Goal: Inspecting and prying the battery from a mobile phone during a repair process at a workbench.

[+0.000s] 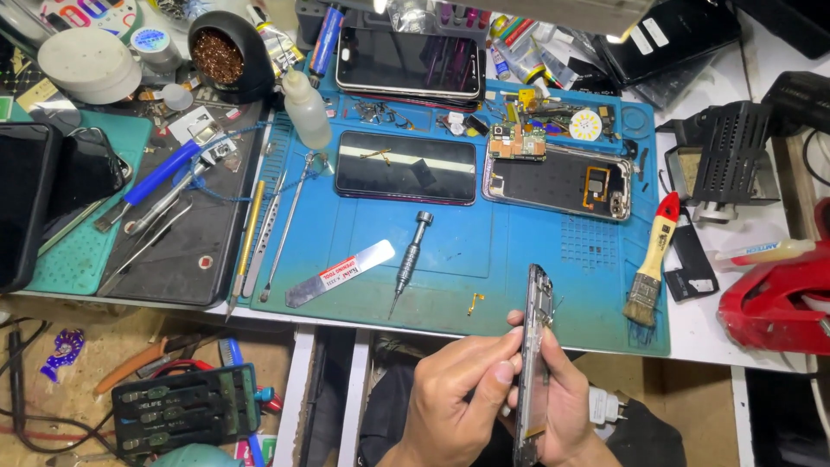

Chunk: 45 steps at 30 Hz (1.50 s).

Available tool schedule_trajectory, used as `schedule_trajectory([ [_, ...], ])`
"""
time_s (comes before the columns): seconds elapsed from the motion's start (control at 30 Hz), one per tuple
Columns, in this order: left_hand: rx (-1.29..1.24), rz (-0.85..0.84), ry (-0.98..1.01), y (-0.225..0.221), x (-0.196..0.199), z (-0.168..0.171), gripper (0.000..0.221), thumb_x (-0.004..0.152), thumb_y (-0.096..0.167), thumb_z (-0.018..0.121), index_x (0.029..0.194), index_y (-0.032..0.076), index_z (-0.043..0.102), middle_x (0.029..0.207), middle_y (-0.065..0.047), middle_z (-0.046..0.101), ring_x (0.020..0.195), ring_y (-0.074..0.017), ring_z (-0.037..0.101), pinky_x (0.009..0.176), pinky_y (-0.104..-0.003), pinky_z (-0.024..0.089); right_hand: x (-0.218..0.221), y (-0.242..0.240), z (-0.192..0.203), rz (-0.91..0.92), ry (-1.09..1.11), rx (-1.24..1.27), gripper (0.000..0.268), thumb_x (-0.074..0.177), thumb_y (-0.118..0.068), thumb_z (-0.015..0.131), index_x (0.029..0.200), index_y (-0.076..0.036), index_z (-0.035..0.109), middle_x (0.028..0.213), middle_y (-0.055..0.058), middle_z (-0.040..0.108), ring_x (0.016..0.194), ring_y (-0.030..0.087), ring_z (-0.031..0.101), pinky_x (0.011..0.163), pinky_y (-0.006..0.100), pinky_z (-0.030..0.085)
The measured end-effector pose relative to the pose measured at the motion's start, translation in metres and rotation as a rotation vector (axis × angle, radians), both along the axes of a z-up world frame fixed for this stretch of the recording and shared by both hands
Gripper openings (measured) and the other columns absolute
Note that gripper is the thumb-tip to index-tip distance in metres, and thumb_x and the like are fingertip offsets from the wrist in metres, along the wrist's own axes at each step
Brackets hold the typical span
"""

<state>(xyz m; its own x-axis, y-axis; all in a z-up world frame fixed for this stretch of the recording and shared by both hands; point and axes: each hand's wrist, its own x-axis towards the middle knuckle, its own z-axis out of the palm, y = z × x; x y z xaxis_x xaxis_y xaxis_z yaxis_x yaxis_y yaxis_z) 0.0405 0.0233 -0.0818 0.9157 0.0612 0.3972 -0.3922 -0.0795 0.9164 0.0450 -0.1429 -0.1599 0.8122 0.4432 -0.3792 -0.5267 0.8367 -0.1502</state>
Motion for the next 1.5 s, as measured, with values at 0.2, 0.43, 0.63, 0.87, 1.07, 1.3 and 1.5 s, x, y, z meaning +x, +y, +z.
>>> schedule_trajectory([
  [0.2,0.033,0.027,-0.097,0.001,0.0,-0.004,0.032,0.107,0.02,0.051,0.12,-0.003,0.07,0.103,-0.019,0.078,0.084,-0.0313,0.079,0.074,-0.036,0.06,-0.001,-0.012,-0.011,0.072,-0.123,-0.136,0.041,0.102,-0.04,0.053,0.136,-0.017,0.048,0.075,0.01,0.068,0.058,0.024,0.067,0.052,0.037,0.053],
  [0.43,0.004,-0.042,-0.165,0.001,0.0,0.007,0.032,0.108,0.02,0.051,0.115,-0.005,0.07,0.098,-0.018,0.076,0.081,-0.0311,0.075,0.072,-0.038,0.059,0.0,-0.021,-0.02,0.127,-0.234,-0.014,0.051,0.102,-0.036,0.054,0.14,-0.01,0.034,0.064,0.011,0.061,0.041,0.024,0.058,0.031,0.032,0.046],
  [0.63,0.019,-0.079,-0.17,0.003,0.0,0.012,0.031,0.108,0.018,0.05,0.116,-0.004,0.07,0.094,-0.012,0.072,0.08,-0.027,0.072,0.074,-0.036,0.058,-0.001,-0.017,-0.025,0.173,-0.237,0.133,0.061,0.098,-0.036,0.06,0.145,-0.014,0.03,0.061,0.009,0.06,0.038,0.023,0.057,0.029,0.035,0.043],
  [0.87,0.047,-0.052,-0.162,0.004,0.0,0.011,0.029,0.106,0.016,0.053,0.116,-0.005,0.071,0.093,-0.012,0.072,0.077,-0.0263,0.071,0.071,-0.035,0.058,-0.004,-0.011,-0.02,0.179,-0.134,0.206,0.055,0.1,-0.042,0.054,0.147,-0.021,0.033,0.062,0.007,0.064,0.042,0.019,0.062,0.033,0.032,0.049],
  [1.07,0.049,-0.044,-0.171,0.004,0.002,0.008,0.03,0.107,0.016,0.053,0.12,-0.005,0.069,0.093,-0.011,0.073,0.079,-0.0258,0.071,0.072,-0.035,0.059,-0.003,-0.01,-0.021,0.17,-0.084,0.215,0.056,0.101,-0.043,0.052,0.149,-0.021,0.034,0.064,0.006,0.067,0.042,0.018,0.062,0.036,0.03,0.052],
  [1.3,0.067,-0.047,-0.184,0.005,0.003,0.003,0.028,0.106,0.015,0.053,0.121,-0.004,0.068,0.096,-0.012,0.073,0.08,-0.0266,0.072,0.073,-0.035,0.059,-0.002,-0.008,-0.017,0.171,-0.046,0.156,0.055,0.1,-0.044,0.051,0.148,-0.022,0.037,0.064,0.007,0.065,0.043,0.018,0.065,0.037,0.029,0.054],
  [1.5,0.043,-0.005,-0.088,0.006,0.001,0.008,0.021,0.099,0.01,0.061,0.11,-0.004,0.073,0.1,-0.018,0.079,0.082,-0.0307,0.081,0.072,-0.036,0.063,0.004,-0.011,-0.002,0.129,-0.156,-0.091,0.054,0.101,-0.037,0.053,0.146,-0.013,0.034,0.071,0.015,0.067,0.049,0.029,0.07,0.041,0.036,0.061],
])
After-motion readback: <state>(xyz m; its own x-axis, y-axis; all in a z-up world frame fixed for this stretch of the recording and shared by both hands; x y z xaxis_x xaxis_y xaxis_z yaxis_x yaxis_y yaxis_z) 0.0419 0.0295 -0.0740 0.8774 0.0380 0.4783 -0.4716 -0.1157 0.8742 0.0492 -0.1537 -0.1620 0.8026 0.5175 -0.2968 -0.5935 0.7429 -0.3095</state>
